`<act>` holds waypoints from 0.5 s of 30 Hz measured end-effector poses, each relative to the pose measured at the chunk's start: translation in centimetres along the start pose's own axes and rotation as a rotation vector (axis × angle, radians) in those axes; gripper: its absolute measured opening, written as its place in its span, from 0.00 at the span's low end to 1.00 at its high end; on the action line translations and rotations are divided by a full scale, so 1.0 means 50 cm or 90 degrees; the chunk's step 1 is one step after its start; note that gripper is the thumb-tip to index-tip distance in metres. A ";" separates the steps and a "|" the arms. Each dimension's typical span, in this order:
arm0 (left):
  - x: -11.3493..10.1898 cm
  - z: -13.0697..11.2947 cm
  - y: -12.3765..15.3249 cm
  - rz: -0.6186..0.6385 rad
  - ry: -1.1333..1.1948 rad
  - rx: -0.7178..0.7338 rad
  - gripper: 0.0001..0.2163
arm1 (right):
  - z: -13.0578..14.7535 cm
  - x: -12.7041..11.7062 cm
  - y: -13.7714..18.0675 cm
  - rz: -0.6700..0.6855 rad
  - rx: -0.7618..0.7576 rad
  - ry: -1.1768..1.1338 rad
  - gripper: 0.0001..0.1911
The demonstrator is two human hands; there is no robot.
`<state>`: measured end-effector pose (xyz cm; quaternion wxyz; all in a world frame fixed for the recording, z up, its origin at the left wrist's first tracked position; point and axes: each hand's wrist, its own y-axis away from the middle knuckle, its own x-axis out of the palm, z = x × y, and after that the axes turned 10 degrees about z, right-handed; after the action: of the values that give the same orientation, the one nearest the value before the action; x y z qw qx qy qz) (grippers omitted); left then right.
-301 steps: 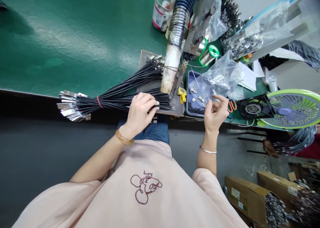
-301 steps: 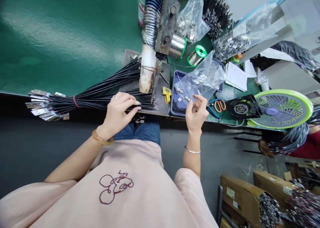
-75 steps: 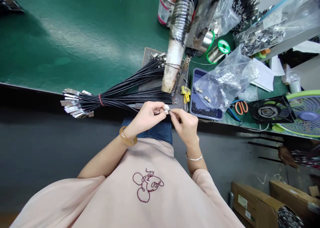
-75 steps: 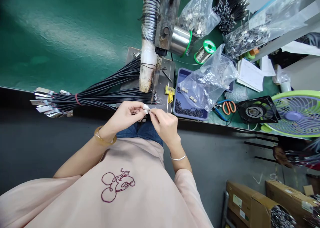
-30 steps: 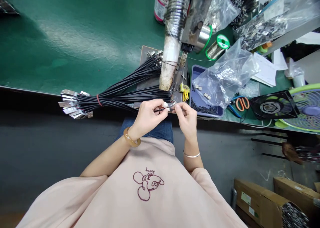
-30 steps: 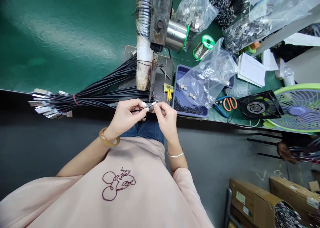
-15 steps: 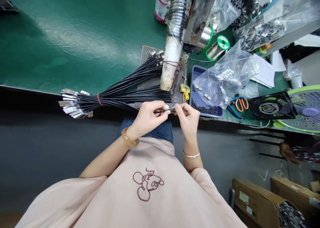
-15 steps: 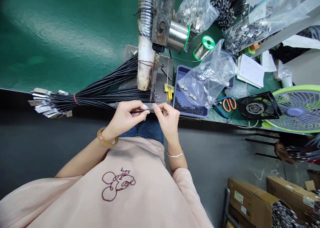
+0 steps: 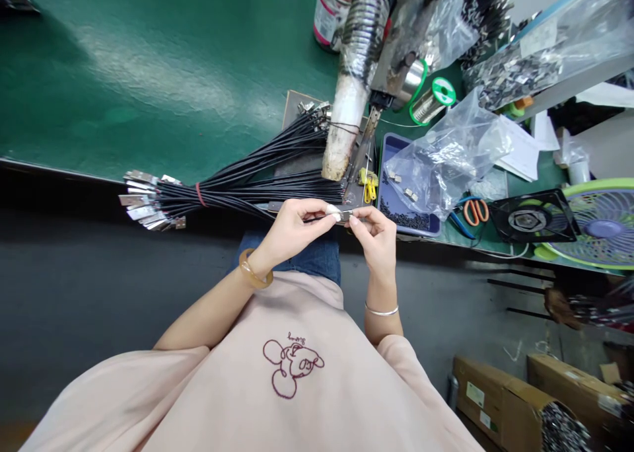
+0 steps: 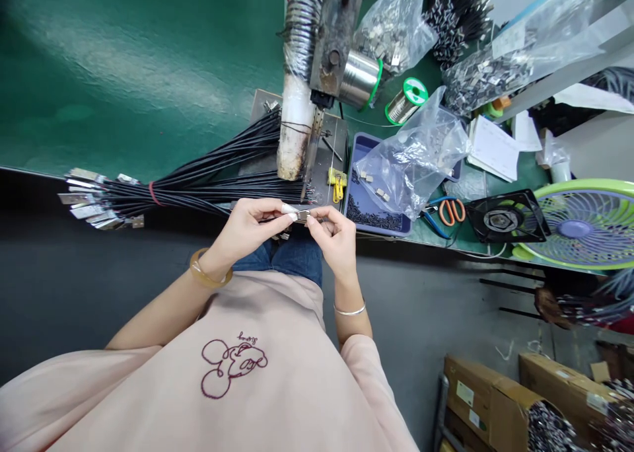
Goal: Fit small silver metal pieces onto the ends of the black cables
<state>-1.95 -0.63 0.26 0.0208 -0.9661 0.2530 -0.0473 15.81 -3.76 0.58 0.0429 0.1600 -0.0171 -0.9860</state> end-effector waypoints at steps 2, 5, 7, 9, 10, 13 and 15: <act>0.005 0.004 0.001 -0.023 -0.010 -0.004 0.08 | 0.003 -0.002 0.003 0.007 -0.002 0.042 0.15; 0.013 0.010 -0.001 -0.048 -0.041 -0.011 0.08 | 0.007 -0.004 0.009 -0.026 -0.037 0.103 0.14; 0.017 0.012 -0.003 -0.063 -0.065 -0.008 0.07 | 0.008 -0.004 0.013 -0.106 -0.091 0.102 0.12; 0.021 0.010 -0.006 -0.078 -0.081 -0.007 0.06 | 0.010 -0.002 0.018 -0.189 -0.135 0.078 0.11; 0.022 0.009 -0.007 -0.083 -0.085 -0.007 0.06 | 0.011 -0.001 0.021 -0.214 -0.147 0.071 0.12; 0.025 0.004 -0.012 -0.096 -0.087 -0.009 0.06 | 0.016 0.002 0.024 -0.216 -0.162 0.093 0.07; 0.026 0.001 -0.015 -0.101 -0.092 -0.010 0.06 | 0.019 0.005 0.022 -0.174 -0.179 0.119 0.03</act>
<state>-0.46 -0.62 0.35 0.0275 -0.9841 0.1742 0.0231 15.36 -4.85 1.46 -0.0682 0.2438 0.1462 -0.9563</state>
